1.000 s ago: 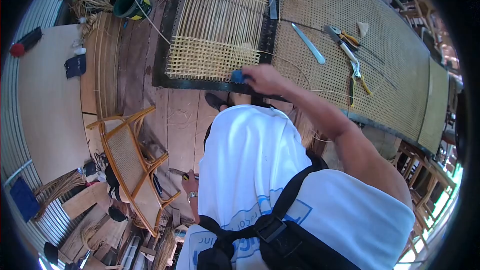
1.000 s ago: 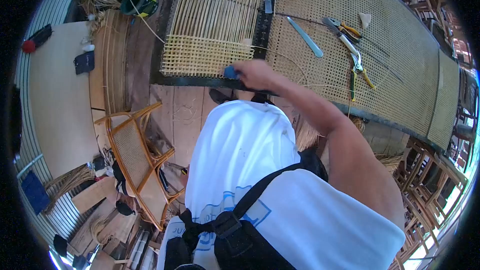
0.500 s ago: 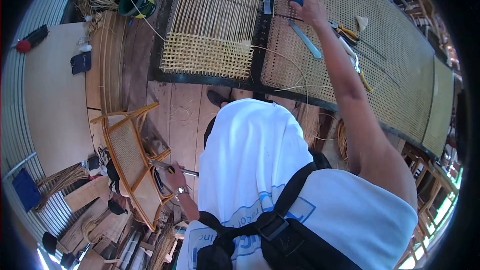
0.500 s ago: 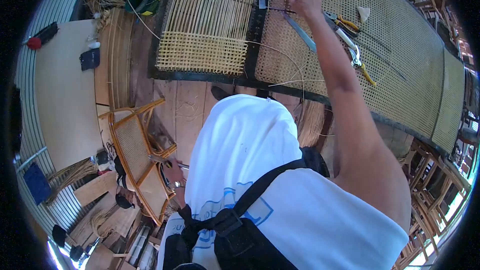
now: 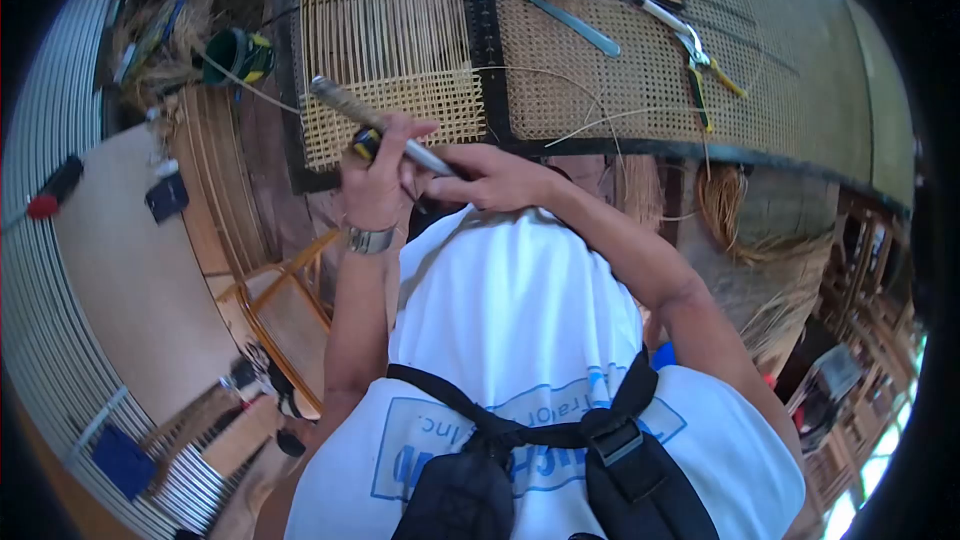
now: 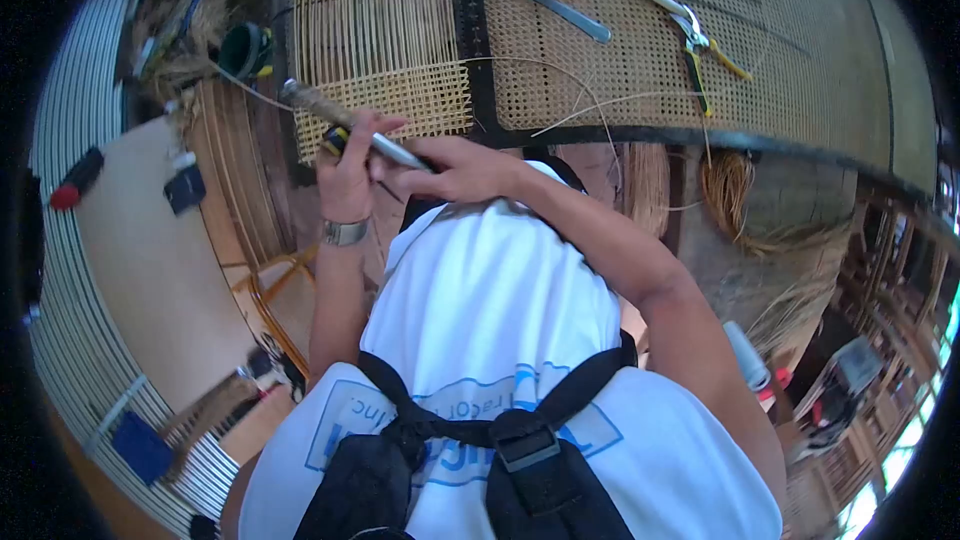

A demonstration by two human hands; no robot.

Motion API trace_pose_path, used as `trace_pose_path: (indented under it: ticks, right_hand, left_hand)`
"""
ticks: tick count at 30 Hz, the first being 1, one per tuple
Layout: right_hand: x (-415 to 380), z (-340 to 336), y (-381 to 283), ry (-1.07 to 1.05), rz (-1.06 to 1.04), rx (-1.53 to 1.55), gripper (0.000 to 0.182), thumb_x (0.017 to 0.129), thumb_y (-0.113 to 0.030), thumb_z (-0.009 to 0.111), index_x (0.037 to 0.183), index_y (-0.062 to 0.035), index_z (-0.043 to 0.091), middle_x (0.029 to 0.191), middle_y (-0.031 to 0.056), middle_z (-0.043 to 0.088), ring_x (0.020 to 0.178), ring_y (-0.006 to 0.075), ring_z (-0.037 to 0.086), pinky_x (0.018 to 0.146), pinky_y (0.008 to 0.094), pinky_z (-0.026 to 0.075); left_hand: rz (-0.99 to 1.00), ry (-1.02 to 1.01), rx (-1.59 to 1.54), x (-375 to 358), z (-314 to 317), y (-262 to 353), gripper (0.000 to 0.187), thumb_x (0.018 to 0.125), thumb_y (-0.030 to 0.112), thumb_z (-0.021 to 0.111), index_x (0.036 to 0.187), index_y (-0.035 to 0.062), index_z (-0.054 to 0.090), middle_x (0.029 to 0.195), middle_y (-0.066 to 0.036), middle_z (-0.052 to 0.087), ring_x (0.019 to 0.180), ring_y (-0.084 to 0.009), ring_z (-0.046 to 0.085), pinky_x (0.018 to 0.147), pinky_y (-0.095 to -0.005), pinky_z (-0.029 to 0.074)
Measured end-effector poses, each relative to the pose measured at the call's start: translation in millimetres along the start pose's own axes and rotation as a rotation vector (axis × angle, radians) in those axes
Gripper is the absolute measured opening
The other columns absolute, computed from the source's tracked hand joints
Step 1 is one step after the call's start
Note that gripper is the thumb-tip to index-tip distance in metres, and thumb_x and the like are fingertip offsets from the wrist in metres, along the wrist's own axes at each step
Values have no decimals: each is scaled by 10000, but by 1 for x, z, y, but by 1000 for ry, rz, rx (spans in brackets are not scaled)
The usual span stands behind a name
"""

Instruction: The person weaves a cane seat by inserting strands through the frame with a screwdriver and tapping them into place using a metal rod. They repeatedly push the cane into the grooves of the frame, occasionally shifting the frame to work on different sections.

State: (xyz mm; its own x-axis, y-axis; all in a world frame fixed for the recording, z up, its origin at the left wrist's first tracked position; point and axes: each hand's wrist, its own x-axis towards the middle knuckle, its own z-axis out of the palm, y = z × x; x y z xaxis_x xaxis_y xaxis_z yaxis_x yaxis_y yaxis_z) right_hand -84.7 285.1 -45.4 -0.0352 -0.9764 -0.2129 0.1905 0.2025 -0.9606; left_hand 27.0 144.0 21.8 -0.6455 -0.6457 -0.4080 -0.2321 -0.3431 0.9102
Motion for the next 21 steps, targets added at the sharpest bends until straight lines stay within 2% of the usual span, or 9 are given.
trace_pose_path:
  ticks: [3,7,8,9,11,12,15,18,21]
  right_hand:
    - [-33,-6,19,341,-9,115,301,1060,-240,615,1290,-47,645,959,-29,612,848,71,564,752,254,488]
    - [-100,9,1,912,142,254,440,1028,-218,649,1426,-54,559,998,-43,574,878,29,504,746,200,432]
    - [-114,17,-5,1044,94,201,487,1014,-201,674,1455,-50,535,1037,-31,584,914,57,516,799,227,453]
    - [-125,27,-8,1168,52,150,537,1000,-183,698,1484,-46,510,1077,-19,593,950,85,529,853,254,474]
    - [-141,48,-6,1371,30,33,615,980,-143,721,1527,-44,459,1092,-5,585,964,80,522,866,246,465]
    - [-142,60,-10,1461,-14,115,641,964,-105,733,1534,-41,447,1057,-11,584,895,64,512,792,219,453]
    - [-129,83,-3,1682,-129,408,511,1031,-99,638,1512,-38,477,952,-8,598,678,12,453,575,177,359]
    - [-128,90,24,1507,111,485,487,1064,-146,608,1518,-35,472,938,18,626,657,9,452,550,174,354]
    - [-93,102,40,1585,-1,509,470,1071,-158,596,1513,-34,492,927,23,643,637,3,441,535,167,342]
  left_hand:
    - [-64,-158,53,37,-3,-3,240,1044,260,672,1134,38,682,1019,-104,779,543,-22,492,483,-197,391]
    - [52,-283,143,95,-43,-13,243,1057,236,638,1182,28,650,999,-61,739,630,-29,535,528,-200,433]
    - [45,-325,69,109,-55,-10,232,1073,199,590,1217,19,615,1012,-59,711,749,-51,577,640,-213,487]
    - [36,-349,72,121,-61,-8,232,1073,199,590,1217,19,615,1012,-59,711,749,-51,577,640,-213,487]
    - [149,-424,32,143,-72,-7,209,1080,160,570,1227,14,598,1038,-76,713,839,-81,604,750,-237,507]
    - [136,-472,-22,153,-77,-3,164,1085,148,578,1196,34,619,1143,-110,721,955,-135,650,856,-290,514]
    - [208,-403,44,168,-71,6,216,1069,198,628,1220,44,632,1209,-126,720,996,-148,668,863,-295,529]
    - [171,-412,4,190,-68,0,250,1024,187,698,1223,46,644,1220,-133,723,1029,-178,696,885,-306,579]
    - [153,-381,-9,198,-62,-4,254,995,143,730,1209,37,644,1175,-138,731,1038,-204,714,894,-329,615]
